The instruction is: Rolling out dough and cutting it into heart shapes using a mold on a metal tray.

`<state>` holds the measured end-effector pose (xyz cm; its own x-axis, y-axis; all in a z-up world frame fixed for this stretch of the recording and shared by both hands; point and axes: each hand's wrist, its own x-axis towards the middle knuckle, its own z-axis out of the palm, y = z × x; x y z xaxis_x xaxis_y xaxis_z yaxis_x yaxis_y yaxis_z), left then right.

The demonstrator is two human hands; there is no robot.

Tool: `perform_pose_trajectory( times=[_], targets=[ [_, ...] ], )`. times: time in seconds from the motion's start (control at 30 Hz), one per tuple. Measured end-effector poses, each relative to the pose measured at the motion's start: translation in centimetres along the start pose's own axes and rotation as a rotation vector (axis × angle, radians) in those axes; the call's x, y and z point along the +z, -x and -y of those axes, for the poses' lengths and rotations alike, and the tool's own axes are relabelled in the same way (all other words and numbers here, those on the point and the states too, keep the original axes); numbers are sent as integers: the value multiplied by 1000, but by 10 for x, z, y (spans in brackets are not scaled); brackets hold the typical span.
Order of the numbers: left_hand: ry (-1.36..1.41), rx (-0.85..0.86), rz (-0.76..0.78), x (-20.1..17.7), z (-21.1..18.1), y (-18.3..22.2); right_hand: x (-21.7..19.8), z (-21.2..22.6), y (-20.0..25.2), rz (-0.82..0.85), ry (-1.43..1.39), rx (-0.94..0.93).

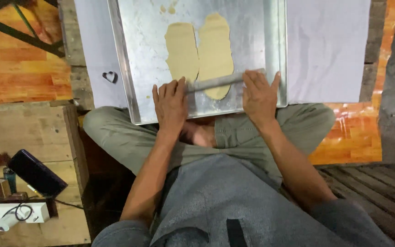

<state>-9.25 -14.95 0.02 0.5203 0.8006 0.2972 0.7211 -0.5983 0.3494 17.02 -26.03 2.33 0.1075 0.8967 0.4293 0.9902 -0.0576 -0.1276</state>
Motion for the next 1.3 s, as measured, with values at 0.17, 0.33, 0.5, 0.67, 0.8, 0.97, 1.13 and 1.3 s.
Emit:
perform_pose_trajectory(
  times=[0.17,0.33,0.5,0.67,0.8,0.97,1.13,1.3],
  targets=[
    [287,-27,154,-7,14,10,-2,0,13,32,-44,78],
    [142,-199,13,-64,-5,26,-11,-13,15,-157,-113,206],
    [-130,-444,-104,-51,4,44,10,-58,40,-155,-53,417],
    [-187,-418,-174,-52,-3,36,43,-92,58,-18,-171,621],
    [-253,-493,-175,-66,-10,21,42,-75,67,-32,-206,593],
    [-286,-580,-172,-34,49,16,40,-36,93,69,-168,637],
    [-182,-462,-187,-60,34,15,16,-13,61,139,-117,672],
    [-120,39,-172,-36,2,-5,34,-34,27,112,24,646]
  ],
)
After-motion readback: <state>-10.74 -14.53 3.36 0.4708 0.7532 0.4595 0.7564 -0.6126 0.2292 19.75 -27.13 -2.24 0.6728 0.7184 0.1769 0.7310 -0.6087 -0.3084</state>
